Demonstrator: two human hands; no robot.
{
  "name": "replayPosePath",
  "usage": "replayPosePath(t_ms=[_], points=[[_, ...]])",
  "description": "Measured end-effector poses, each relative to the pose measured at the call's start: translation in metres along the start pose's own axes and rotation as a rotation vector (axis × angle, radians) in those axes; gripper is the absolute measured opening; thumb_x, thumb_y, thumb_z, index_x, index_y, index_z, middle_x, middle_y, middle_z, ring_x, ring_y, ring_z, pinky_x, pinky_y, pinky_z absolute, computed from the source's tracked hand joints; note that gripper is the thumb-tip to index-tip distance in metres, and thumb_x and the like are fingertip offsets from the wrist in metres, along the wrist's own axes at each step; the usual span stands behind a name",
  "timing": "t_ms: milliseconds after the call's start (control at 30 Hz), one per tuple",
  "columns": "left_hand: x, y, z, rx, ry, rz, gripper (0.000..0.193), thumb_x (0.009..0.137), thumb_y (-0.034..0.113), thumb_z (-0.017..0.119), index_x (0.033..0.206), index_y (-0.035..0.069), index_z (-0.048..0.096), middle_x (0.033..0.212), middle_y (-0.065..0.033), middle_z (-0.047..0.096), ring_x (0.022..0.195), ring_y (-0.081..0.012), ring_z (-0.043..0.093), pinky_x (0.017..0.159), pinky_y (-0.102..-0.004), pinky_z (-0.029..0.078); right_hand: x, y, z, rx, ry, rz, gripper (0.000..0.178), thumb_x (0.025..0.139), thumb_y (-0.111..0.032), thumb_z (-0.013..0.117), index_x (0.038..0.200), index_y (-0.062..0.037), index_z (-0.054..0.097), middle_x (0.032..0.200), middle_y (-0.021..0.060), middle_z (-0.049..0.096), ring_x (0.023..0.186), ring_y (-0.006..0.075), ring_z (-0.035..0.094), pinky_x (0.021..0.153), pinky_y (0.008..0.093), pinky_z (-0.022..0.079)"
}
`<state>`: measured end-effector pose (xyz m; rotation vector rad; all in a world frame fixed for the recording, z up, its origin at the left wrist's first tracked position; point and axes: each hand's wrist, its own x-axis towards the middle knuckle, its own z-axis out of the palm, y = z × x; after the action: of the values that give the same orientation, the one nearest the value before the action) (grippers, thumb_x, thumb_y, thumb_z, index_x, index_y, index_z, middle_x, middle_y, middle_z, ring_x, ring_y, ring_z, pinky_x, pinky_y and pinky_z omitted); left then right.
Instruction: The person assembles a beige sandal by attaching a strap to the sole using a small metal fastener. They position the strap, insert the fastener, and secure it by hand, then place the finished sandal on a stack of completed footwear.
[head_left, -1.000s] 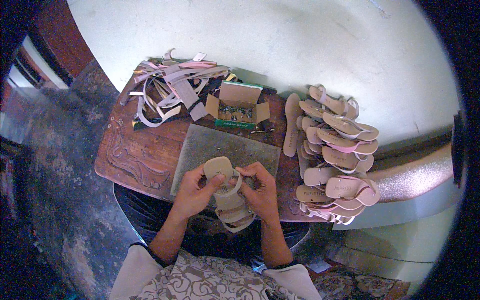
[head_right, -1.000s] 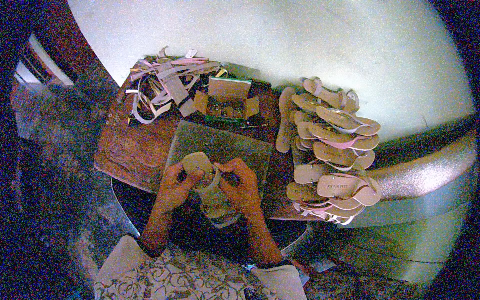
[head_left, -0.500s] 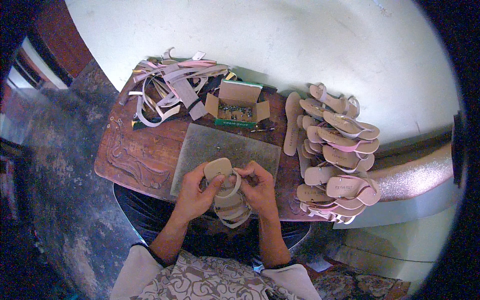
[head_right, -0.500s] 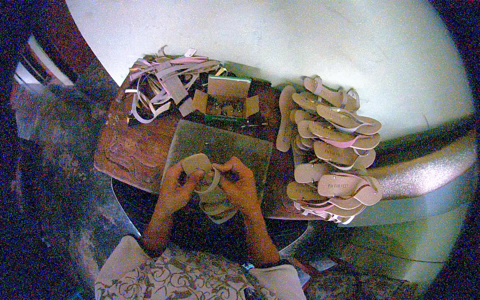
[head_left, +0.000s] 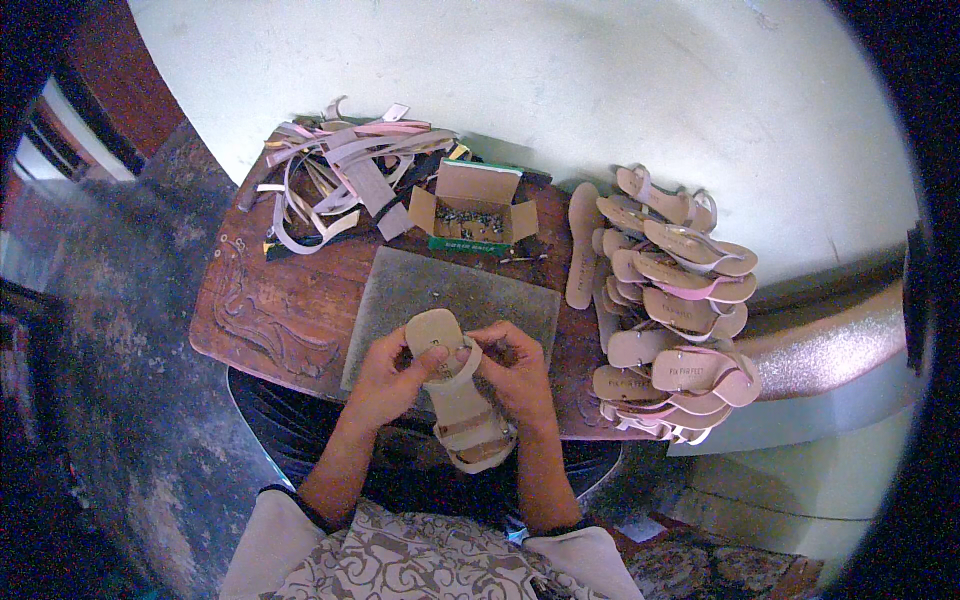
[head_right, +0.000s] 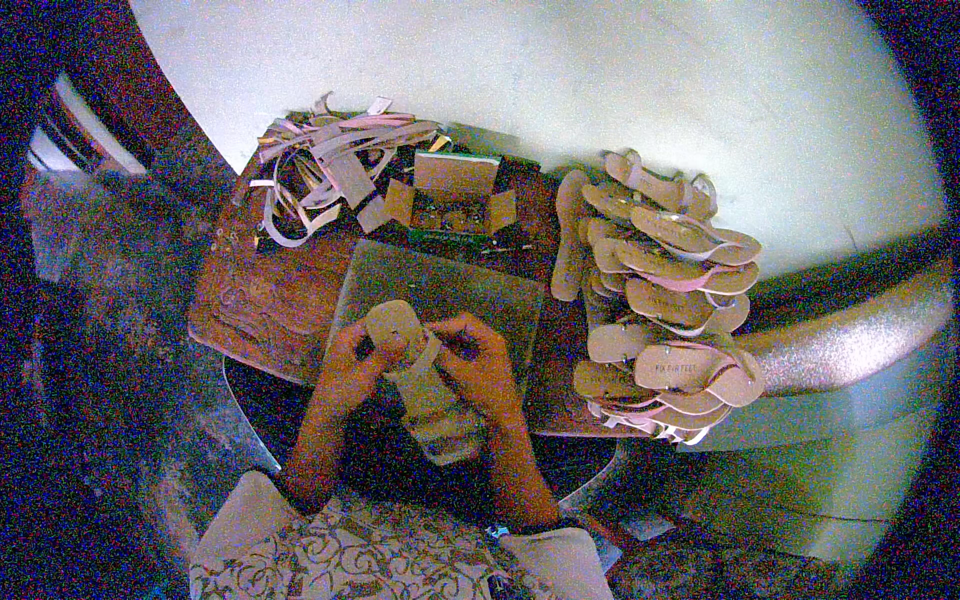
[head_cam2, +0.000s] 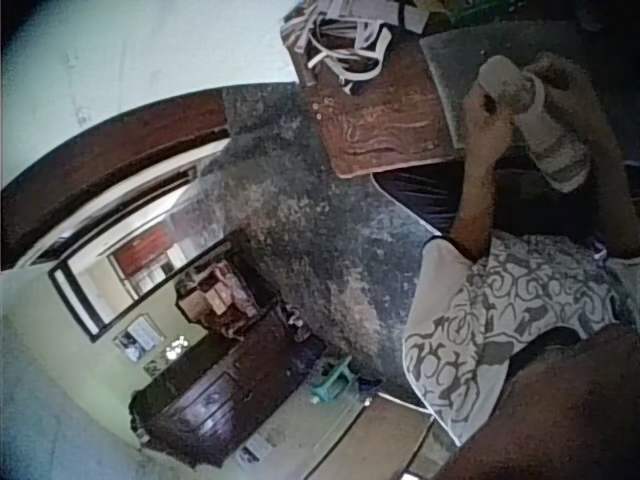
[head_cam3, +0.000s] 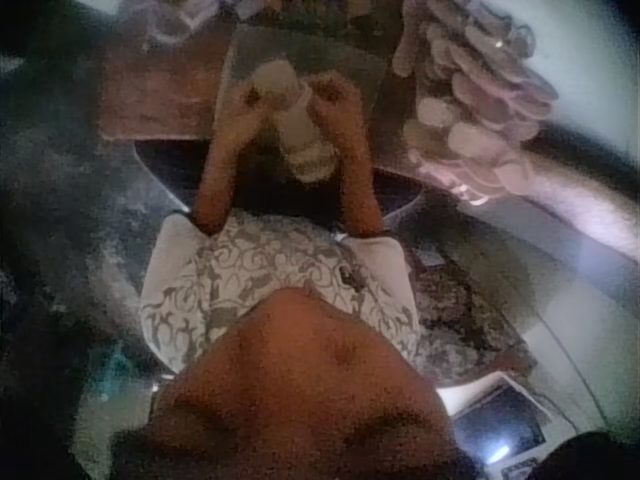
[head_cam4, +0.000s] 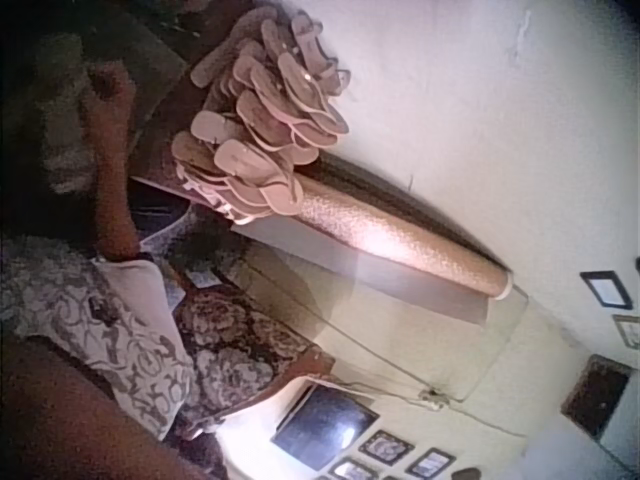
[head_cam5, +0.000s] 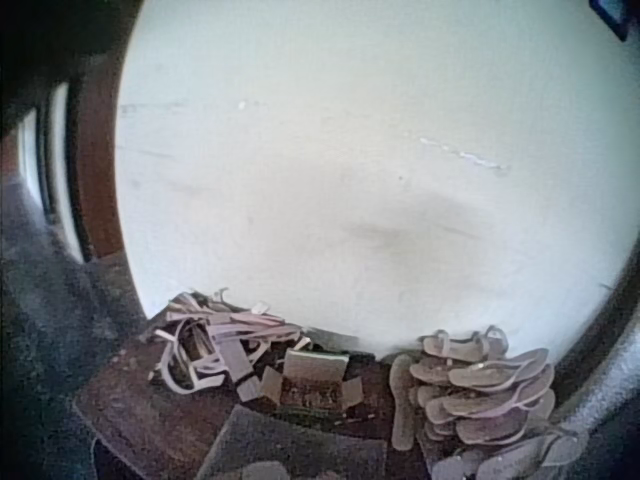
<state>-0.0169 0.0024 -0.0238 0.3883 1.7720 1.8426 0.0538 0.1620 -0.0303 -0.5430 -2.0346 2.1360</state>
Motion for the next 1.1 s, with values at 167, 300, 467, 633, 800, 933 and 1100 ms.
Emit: replayPosePath(t_ms=[167,300,467,633,800,933,1100], points=[[0.004,-0.007,-0.002,-0.112,0.009,-0.123,0.027,0.085,0.015,0.062,0.107,0.0,0.059,0.095,-0.0051,0.064,0.087,-0.0122,0.059,0.078,-0.0276,0.047,-0.012,-0.018,-0.004,-0.211,0.019,-0.103,0.035,0.072,-0.003,0.071,0.105,-0.0048,0.061,0.092,0.0033,0.063,0.085,0.0125,0.058,0.075,0.0266,0.048],[0.004,-0.004,0.0,-0.164,0.008,-0.127,0.024,0.084,0.015,0.062,0.104,0.001,0.061,0.094,-0.0046,0.064,0.084,-0.0115,0.059,0.075,-0.0272,0.047,-0.015,-0.034,-0.005,-0.387,0.004,-0.313,0.038,0.069,-0.002,0.07,0.106,-0.0051,0.062,0.088,0.0054,0.062,0.084,0.0168,0.059,0.076,0.0287,0.047],[0.001,-0.009,0.007,-0.181,0.019,-0.107,0.024,0.083,0.015,0.062,0.102,0.0,0.062,0.092,-0.0041,0.064,0.081,-0.0113,0.058,0.073,-0.0265,0.047,-0.021,-0.035,-0.013,-0.539,-0.049,-0.365,0.039,0.069,-0.003,0.069,0.107,-0.0076,0.062,0.09,0.0109,0.061,0.084,0.0265,0.059,0.078,0.033,0.047],[-0.003,-0.014,0.011,-0.236,-0.004,-0.168,0.024,0.082,0.015,0.063,0.101,0.0,0.062,0.091,-0.004,0.064,0.081,-0.011,0.058,0.074,-0.027,0.046,-0.033,-0.033,-0.017,-0.564,-0.034,-0.349,0.038,0.071,-0.005,0.069,0.108,-0.0067,0.061,0.092,0.0111,0.063,0.087,0.0248,0.061,0.08,0.0324,0.047],[0.011,-0.028,0.009,-0.477,0.12,-0.122,0.02,0.083,0.01,0.06,0.101,0.002,0.061,0.094,-0.005,0.064,0.086,-0.0144,0.059,0.079,-0.0295,0.046,-0.046,-0.036,-0.022,-0.262,0.009,-0.091,0.032,0.079,-0.008,0.065,0.11,-0.004,0.058,0.098,0.008,0.064,0.092,0.0165,0.059,0.081,0.0282,0.046],[0.021,-0.009,0.008,-0.794,0.207,-0.064,0.021,0.084,0.009,0.057,0.105,0.003,0.057,0.098,-0.0055,0.063,0.089,-0.0173,0.06,0.082,-0.031,0.045,-0.057,-0.014,-0.044,-0.239,0.13,-0.104,0.025,0.085,-0.01,0.059,0.109,-0.0019,0.058,0.098,0.0062,0.063,0.09,0.0144,0.058,0.081,0.0266,0.046],[0.032,-0.011,0.002,-0.809,0.244,0.058,0.021,0.086,0.008,0.055,0.106,0.002,0.056,0.1,-0.0065,0.062,0.093,-0.0177,0.059,0.084,-0.032,0.045,-0.069,0.005,-0.061,-0.23,0.223,-0.025,0.024,0.087,-0.014,0.057,0.107,-0.0012,0.058,0.095,0.0047,0.061,0.085,0.0115,0.056,0.077,0.0267,0.045]])
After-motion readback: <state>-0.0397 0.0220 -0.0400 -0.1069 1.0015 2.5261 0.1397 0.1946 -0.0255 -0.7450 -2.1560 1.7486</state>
